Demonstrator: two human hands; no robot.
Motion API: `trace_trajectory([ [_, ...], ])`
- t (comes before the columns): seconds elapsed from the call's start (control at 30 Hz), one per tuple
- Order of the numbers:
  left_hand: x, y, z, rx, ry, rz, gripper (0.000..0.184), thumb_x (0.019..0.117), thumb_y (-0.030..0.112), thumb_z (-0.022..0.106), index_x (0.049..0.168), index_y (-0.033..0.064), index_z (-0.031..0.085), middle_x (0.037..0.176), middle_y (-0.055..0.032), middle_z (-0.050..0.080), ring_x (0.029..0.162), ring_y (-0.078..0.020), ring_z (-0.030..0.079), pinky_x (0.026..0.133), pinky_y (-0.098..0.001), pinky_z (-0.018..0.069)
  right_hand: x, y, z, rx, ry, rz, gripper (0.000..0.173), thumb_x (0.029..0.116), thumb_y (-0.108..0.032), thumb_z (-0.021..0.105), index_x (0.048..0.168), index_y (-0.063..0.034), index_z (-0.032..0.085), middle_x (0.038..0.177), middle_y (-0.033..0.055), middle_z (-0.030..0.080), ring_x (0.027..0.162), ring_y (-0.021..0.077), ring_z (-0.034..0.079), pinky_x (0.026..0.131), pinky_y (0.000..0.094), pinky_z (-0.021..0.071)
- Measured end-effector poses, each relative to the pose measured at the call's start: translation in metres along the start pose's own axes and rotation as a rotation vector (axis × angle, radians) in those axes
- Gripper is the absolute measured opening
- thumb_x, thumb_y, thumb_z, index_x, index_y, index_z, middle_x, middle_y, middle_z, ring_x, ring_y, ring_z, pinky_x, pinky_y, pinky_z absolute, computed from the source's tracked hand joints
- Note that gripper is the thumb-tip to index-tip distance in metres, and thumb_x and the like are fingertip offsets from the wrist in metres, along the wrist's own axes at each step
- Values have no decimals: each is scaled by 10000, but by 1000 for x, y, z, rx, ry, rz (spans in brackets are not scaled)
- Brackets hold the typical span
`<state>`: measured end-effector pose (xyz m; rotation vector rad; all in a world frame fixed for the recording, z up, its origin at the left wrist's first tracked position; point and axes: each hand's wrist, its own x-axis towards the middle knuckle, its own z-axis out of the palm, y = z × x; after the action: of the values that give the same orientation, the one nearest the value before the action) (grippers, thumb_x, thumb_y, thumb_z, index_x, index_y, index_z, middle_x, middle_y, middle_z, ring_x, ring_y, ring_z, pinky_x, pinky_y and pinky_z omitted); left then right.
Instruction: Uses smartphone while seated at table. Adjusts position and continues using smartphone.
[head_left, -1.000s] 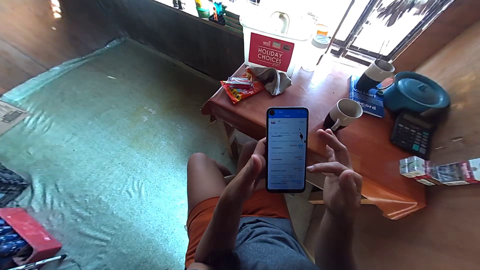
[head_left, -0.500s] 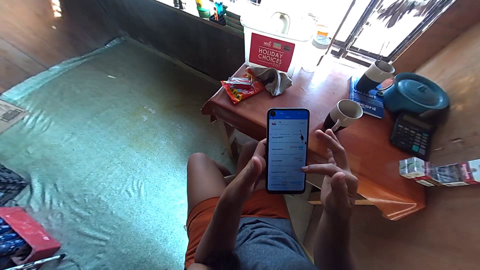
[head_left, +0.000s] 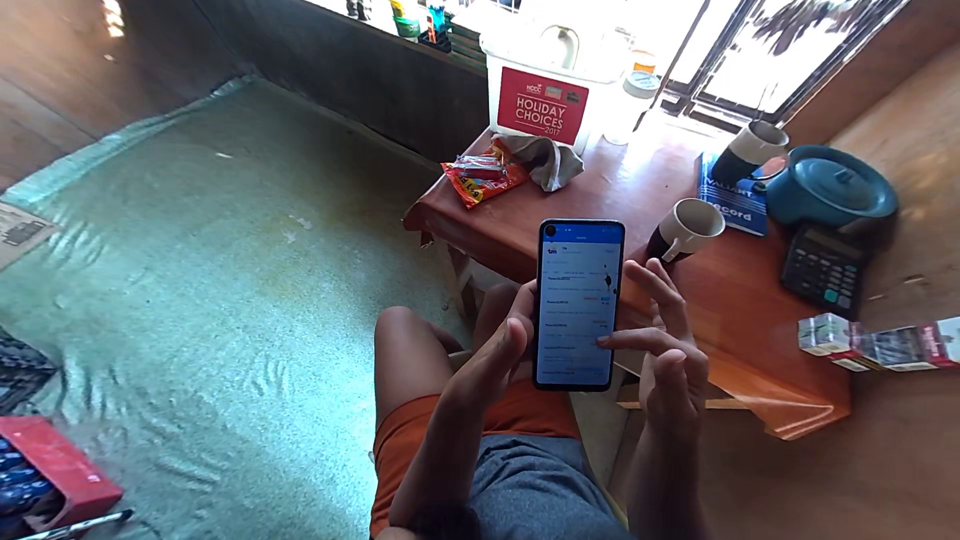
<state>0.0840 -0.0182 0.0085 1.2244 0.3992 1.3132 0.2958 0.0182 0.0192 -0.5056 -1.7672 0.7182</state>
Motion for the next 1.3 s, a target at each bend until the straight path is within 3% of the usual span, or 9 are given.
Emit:
trace_trajectory([
  [0.13, 0, 1, 1, 23, 9, -9, 947, 860, 815, 482, 1494, 128, 328, 1297, -4, 631, 1165, -103, 628, 995, -328, 534, -1, 1, 0, -35, 3, 45, 584, 1050, -614, 318, 1045, -244, 769, 1555, 24, 476, 1551, 300, 204, 1276, 494, 158],
  [0.2, 0, 1, 1, 22, 11, -12, 946, 862, 814, 480, 1496, 131, 324, 1302, -6, 629, 1168, -105, 626, 999, -329, 532, -1, 2, 1, -31, 5, 66, 616, 1038, -639, 315, 1151, -212, 746, 1569, 47, 456, 1544, 306, 228, 1254, 466, 261],
  [0.27, 0, 1, 0, 39, 16, -14, 963, 860, 821, 472, 1509, 128, 313, 1306, -4, 625, 1169, -102, 624, 1000, -329, 532, -1, 2, 1, -34, 4, 57, 626, 1039, -635, 317, 1241, -192, 710, 1581, 53, 439, 1544, 296, 231, 1254, 465, 251],
  [0.37, 1, 1, 0, 35, 22, -17, 953, 864, 817, 471, 1511, 135, 313, 1301, -3, 627, 1163, -102, 626, 991, -326, 536, -1, 2, 0, 9, 5, 49, 582, 1039, -624, 351, 1204, -218, 735, 1578, 66, 435, 1534, 314, 254, 1223, 450, 342],
  [0.5, 1, 1, -1, 32, 22, -13, 944, 871, 811, 468, 1514, 137, 311, 1308, 1, 623, 1162, -96, 626, 987, -318, 536, -1, 3, -3, 57, -22, 38, 587, 1052, -608, 318, 1088, -233, 768, 1508, 50, 536, 1530, 313, 273, 1271, 520, 176],
  [0.57, 1, 1, -1, 31, 23, -16, 954, 868, 814, 471, 1515, 134, 304, 1312, -4, 620, 1165, -101, 625, 988, -324, 537, 0, 4, -4, 53, -37, 35, 600, 1052, -613, 301, 1060, -242, 772, 1479, 35, 568, 1524, 302, 292, 1270, 539, 153],
  [1.03, 3, 1, -2, 8, 24, -21, 982, 844, 822, 505, 1503, 120, 312, 1310, -18, 624, 1165, -119, 628, 993, -342, 537, 0, 4, -6, 51, -50, 26, 604, 1051, -613, 308, 992, -240, 780, 1455, 25, 589, 1513, 284, 321, 1271, 534, 162],
  [1.2, 2, 2, 0, 12, 37, -24, 981, 852, 820, 494, 1509, 120, 295, 1316, -21, 621, 1175, -124, 627, 1000, -349, 540, -1, 5, -5, 89, -30, 74, 680, 1021, -679, 281, 1187, -191, 725, 1488, 56, 559, 1501, 313, 341, 1249, 517, 257],
  [1.3, 1, 2, -1, 9, 34, -13, 963, 868, 807, 483, 1509, 114, 290, 1322, -27, 619, 1183, -131, 624, 1007, -358, 535, -1, 6, -6, 94, -30, 72, 696, 1018, -686, 274, 1178, -183, 728, 1498, 61, 548, 1506, 319, 329, 1254, 512, 248],
])
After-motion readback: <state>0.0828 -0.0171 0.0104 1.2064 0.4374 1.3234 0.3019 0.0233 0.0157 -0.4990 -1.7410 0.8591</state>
